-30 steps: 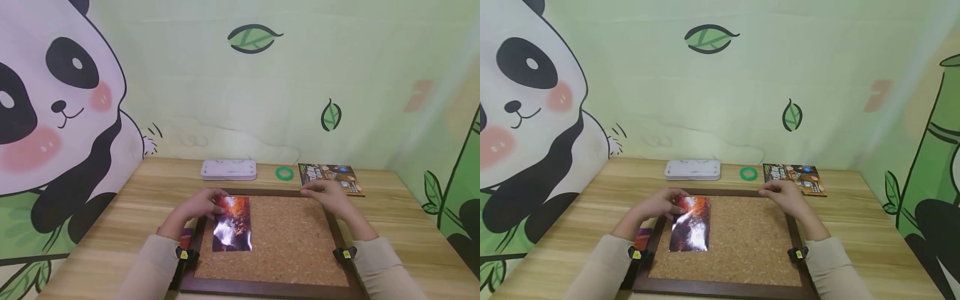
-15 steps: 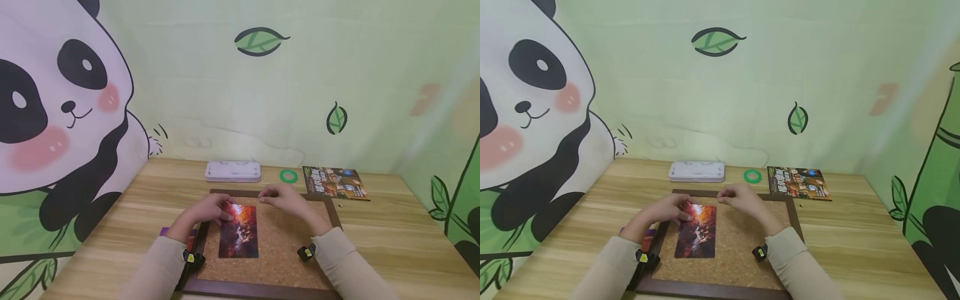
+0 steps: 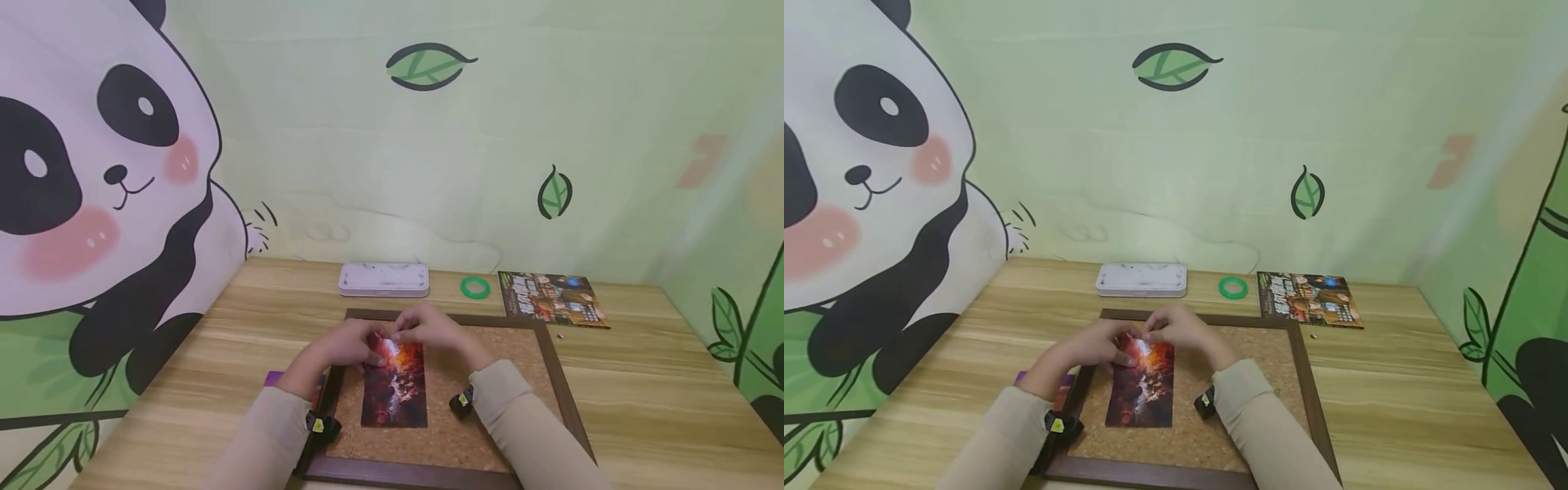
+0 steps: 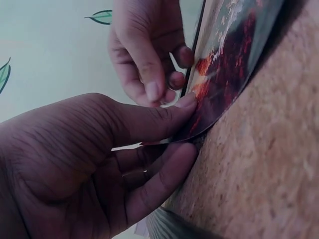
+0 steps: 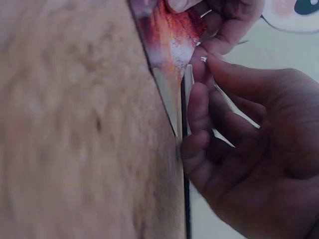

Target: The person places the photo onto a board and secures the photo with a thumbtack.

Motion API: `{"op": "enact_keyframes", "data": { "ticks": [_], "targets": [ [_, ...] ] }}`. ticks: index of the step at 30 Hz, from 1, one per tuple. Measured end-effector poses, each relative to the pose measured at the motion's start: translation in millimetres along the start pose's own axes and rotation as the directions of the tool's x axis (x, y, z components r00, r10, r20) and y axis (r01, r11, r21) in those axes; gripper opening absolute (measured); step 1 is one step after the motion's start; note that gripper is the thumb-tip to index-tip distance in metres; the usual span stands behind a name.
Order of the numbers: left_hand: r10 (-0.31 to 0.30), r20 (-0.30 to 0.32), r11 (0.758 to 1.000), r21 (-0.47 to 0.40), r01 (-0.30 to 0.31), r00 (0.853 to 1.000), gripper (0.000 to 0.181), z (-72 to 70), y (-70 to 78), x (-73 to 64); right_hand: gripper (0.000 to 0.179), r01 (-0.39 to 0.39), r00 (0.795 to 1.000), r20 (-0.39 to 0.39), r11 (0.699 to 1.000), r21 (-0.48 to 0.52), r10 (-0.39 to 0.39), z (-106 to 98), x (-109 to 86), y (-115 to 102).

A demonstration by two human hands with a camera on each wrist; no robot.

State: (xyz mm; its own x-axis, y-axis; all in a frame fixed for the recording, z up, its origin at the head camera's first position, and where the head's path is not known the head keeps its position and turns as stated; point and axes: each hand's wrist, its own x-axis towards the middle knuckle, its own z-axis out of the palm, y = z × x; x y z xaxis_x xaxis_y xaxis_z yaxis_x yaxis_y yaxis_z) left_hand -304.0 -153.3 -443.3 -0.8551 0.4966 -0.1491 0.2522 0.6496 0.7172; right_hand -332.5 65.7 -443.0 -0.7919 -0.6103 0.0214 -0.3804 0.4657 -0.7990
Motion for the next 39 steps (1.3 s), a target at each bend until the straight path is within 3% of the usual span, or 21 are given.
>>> {"op": "enact_keyframes", "data": {
  "ticks": [8,14,21,31,39],
  "targets": [
    [0.028,-0.036,0.994,0.104,-0.024,0.999,0.031,1.1,1.1,1.0,0.009,-0.011,1.000,0.018,0.998,0.065,0.010,5.9,-2.5,11.3],
    [0.062,-0.060,0.972,0.232,-0.047,0.996,0.031,1.3,4.7,3.3,0.009,0.006,1.000,0.029,1.000,0.015,-0.007,6.9,-6.4,11.4],
    [0.101,-0.058,0.946,0.315,-0.078,0.993,0.032,1.6,4.0,3.6,0.008,-0.010,0.999,0.051,0.999,-0.032,0.012,6.7,-9.6,10.1],
    [0.117,-0.043,0.958,0.267,-0.102,0.992,0.046,-4.2,-14.0,0.2,0.009,-0.014,0.997,0.071,1.000,-0.022,0.015,8.3,-9.4,10.0],
    [0.098,-0.017,0.987,0.127,-0.095,0.995,0.043,-3.9,-25.6,2.2,0.007,-0.017,0.998,0.063,0.999,-0.033,0.019,8.3,-9.3,11.4]
  ]
}}
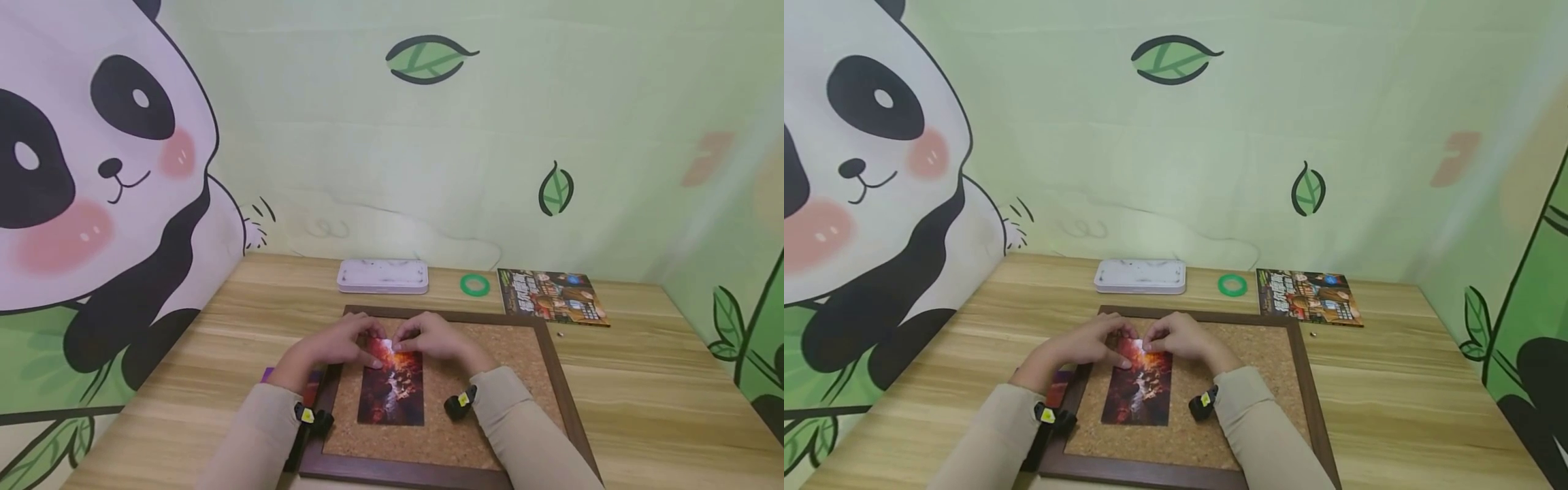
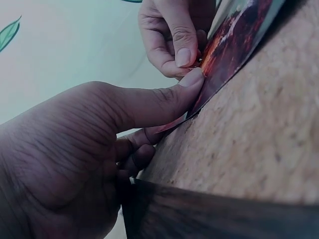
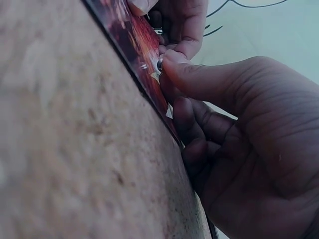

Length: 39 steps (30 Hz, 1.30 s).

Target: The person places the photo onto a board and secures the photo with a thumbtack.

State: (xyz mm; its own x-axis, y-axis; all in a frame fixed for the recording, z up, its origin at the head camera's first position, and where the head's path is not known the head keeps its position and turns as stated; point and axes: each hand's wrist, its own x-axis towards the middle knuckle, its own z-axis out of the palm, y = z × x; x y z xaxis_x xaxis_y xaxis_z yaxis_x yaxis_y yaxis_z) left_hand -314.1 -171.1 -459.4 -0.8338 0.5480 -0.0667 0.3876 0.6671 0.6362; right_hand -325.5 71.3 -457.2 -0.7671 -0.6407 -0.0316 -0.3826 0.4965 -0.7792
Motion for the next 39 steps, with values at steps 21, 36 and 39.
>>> {"op": "enact_keyframes", "data": {
  "ticks": [21,36,39],
  "targets": [
    [-0.010,0.004,0.997,-0.073,0.010,1.000,0.041,3.4,-6.5,1.6,0.004,-0.070,0.995,-0.084,0.993,-0.097,0.062,9.7,7.3,-4.1],
    [-0.023,0.009,0.997,-0.070,0.024,1.000,0.040,3.5,-4.6,1.4,0.005,-0.133,0.981,-0.149,0.990,-0.056,0.123,13.8,8.3,-5.0],
    [-0.024,0.007,0.998,-0.063,0.024,1.000,0.040,3.0,-4.3,1.8,0.005,-0.144,0.979,-0.155,0.988,-0.054,0.134,14.0,8.8,-5.7]
  ]
}}
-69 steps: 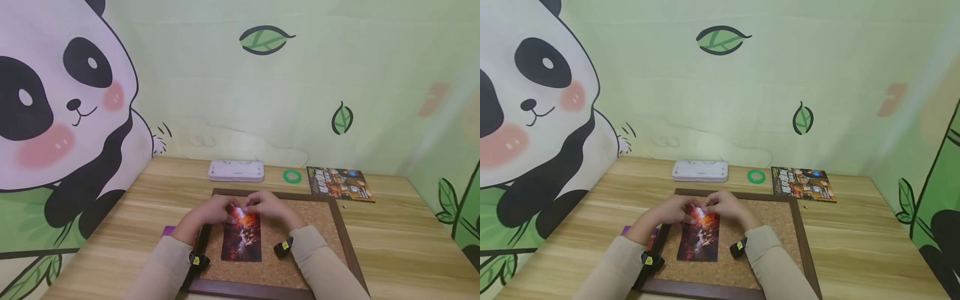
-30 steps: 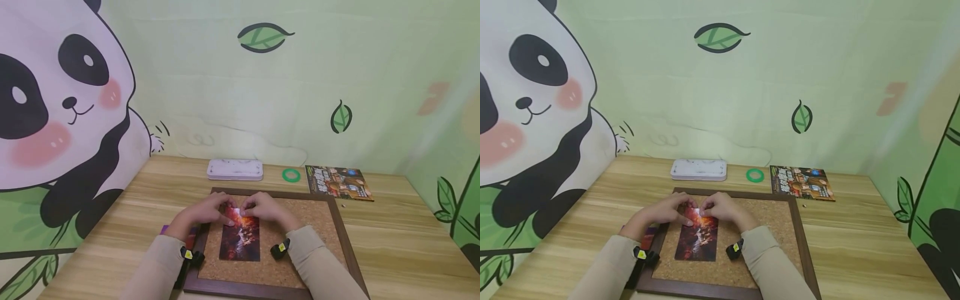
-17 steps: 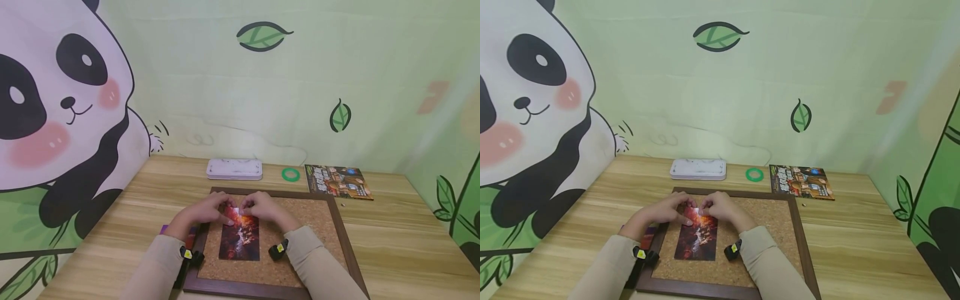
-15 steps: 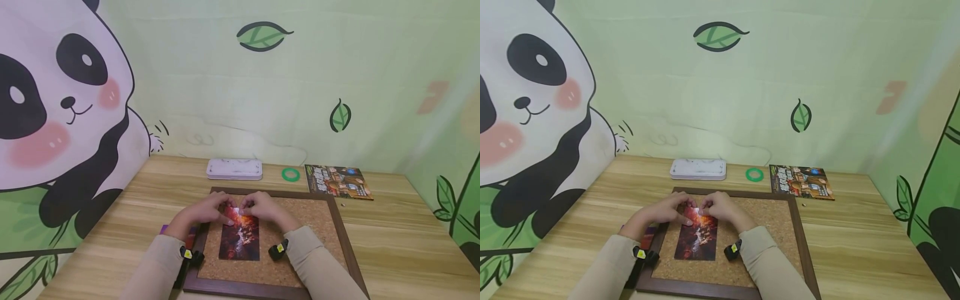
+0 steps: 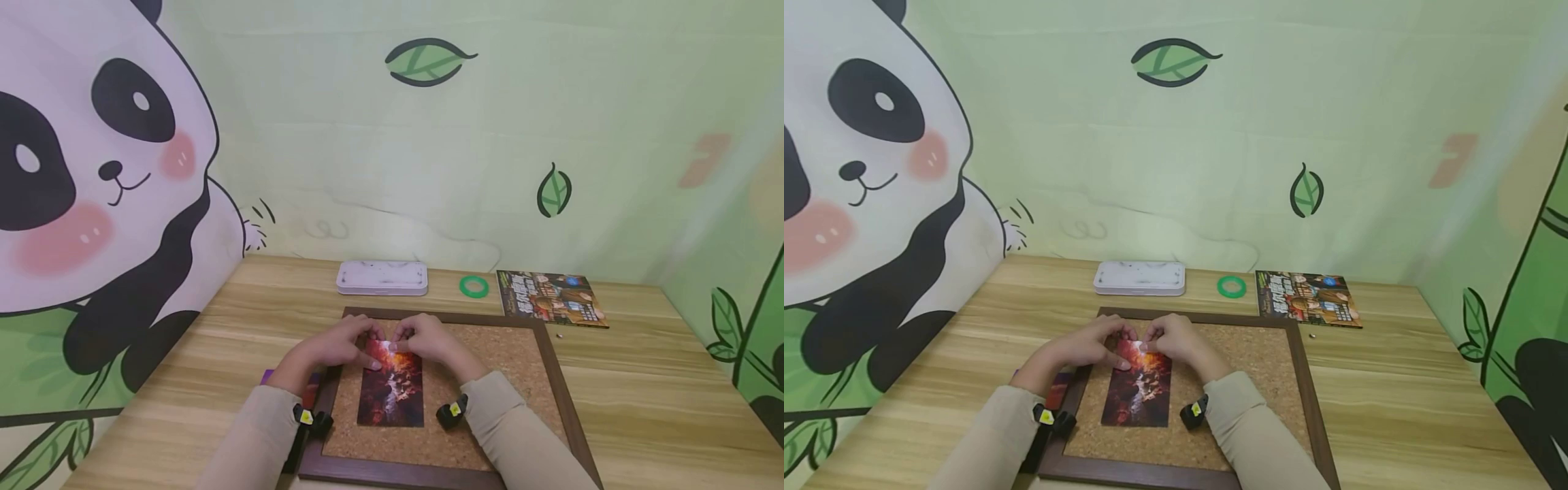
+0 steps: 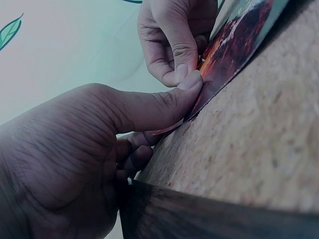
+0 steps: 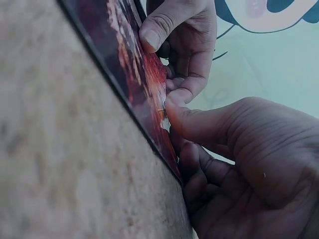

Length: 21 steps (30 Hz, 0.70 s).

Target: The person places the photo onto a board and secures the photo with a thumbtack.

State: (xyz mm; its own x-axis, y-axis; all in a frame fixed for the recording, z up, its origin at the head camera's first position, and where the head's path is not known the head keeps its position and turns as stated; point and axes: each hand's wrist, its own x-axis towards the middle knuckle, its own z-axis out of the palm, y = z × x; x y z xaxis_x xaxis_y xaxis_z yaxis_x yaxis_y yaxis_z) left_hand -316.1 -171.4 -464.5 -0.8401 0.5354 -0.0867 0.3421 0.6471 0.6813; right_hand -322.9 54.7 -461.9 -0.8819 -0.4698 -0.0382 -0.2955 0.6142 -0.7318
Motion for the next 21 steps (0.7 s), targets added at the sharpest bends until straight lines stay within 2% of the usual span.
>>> {"op": "enact_keyframes", "data": {
  "ticks": [21],
  "targets": [
    [-0.005,-0.005,1.000,-0.017,0.005,1.000,0.040,0.0,0.1,-0.4,0.006,-0.050,0.998,-0.034,0.999,0.021,0.051,1.8,1.3,-0.7]
  ]
}}
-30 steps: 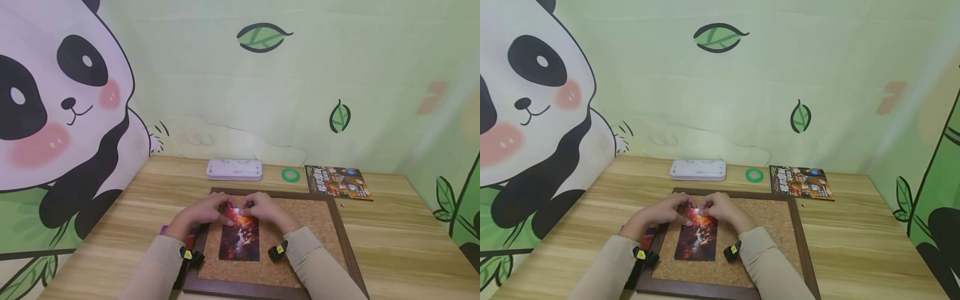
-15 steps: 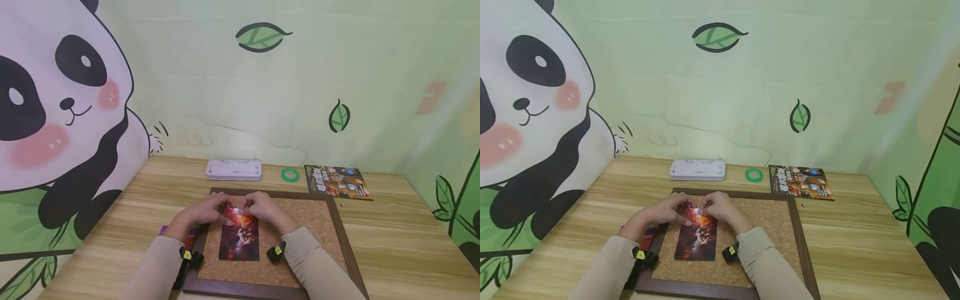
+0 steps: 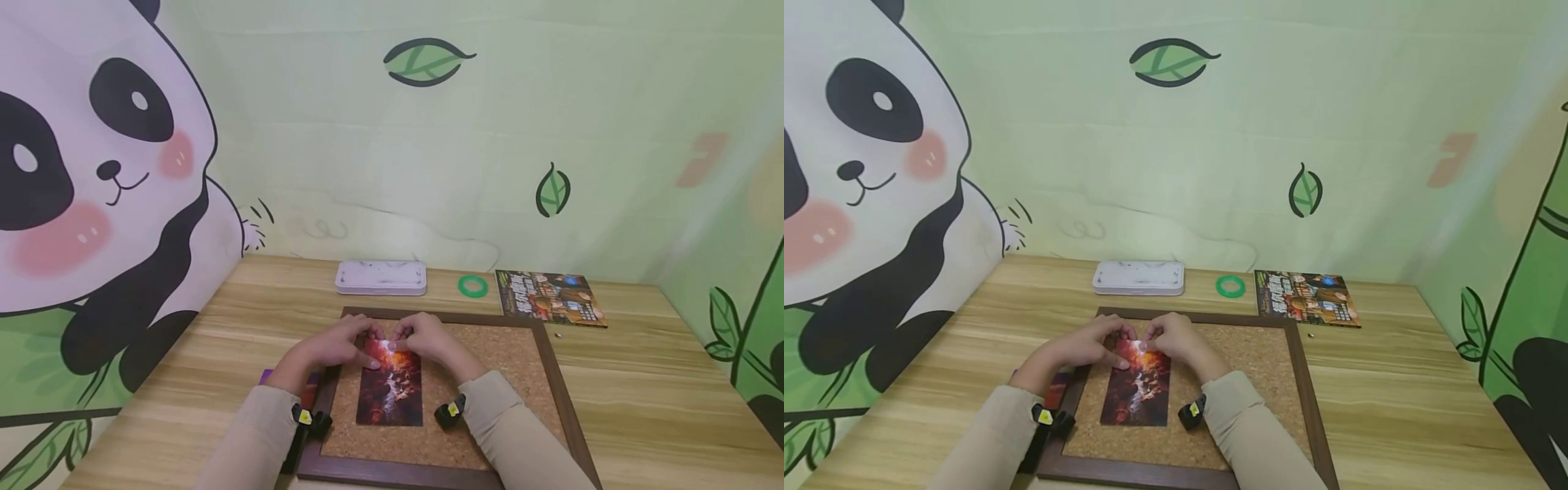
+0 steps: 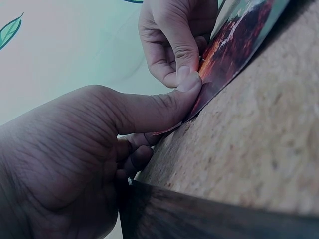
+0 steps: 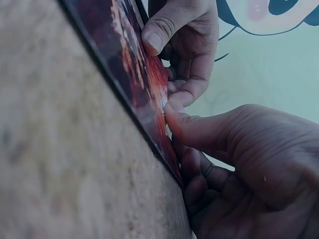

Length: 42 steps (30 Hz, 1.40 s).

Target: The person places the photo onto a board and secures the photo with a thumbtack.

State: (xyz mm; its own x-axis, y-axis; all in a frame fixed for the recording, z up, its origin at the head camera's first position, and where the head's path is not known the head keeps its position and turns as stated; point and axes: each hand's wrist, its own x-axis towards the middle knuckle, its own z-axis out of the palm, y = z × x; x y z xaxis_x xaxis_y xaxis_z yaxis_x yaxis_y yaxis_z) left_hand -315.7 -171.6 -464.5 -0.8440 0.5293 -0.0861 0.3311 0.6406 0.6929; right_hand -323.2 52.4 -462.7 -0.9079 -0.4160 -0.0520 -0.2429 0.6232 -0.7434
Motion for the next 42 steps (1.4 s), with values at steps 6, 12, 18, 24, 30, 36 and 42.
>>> {"op": "enact_keyframes", "data": {
  "ticks": [6,12,18,24,30,36,42],
  "targets": [
    [-0.010,-0.005,1.000,-0.010,0.010,1.000,0.040,1.2,0.2,-0.7,0.007,0.038,0.999,-0.001,0.999,0.002,-0.038,0.2,-0.5,2.5],
    [-0.017,-0.002,1.000,-0.017,0.017,1.000,0.040,0.7,0.7,-0.5,0.007,0.091,0.995,0.028,0.996,-0.009,-0.091,-1.9,0.1,8.0],
    [-0.004,-0.003,1.000,-0.022,0.004,1.000,0.041,0.1,-0.1,0.5,0.008,0.112,0.993,0.045,0.994,0.008,-0.112,-5.8,-2.4,8.6],
    [-0.007,-0.004,1.000,-0.020,0.007,1.000,0.041,0.8,-0.7,-0.3,0.009,0.139,0.989,0.054,0.990,0.029,-0.140,-7.9,-4.9,8.5],
    [0.004,-0.005,1.000,-0.016,-0.004,1.000,0.040,1.1,-1.0,-0.3,0.009,0.163,0.985,0.059,0.986,0.023,-0.164,-7.6,-4.5,11.5],
    [0.002,-0.006,1.000,-0.021,-0.002,1.000,0.041,1.1,-1.5,-0.3,0.009,0.178,0.982,0.059,0.984,0.029,-0.179,-7.1,-3.0,14.7],
    [0.008,-0.004,1.000,-0.021,-0.008,1.000,0.040,0.6,0.4,-0.8,0.008,0.180,0.982,0.055,0.983,0.037,-0.182,-6.7,-3.0,14.0]
  ]
}}
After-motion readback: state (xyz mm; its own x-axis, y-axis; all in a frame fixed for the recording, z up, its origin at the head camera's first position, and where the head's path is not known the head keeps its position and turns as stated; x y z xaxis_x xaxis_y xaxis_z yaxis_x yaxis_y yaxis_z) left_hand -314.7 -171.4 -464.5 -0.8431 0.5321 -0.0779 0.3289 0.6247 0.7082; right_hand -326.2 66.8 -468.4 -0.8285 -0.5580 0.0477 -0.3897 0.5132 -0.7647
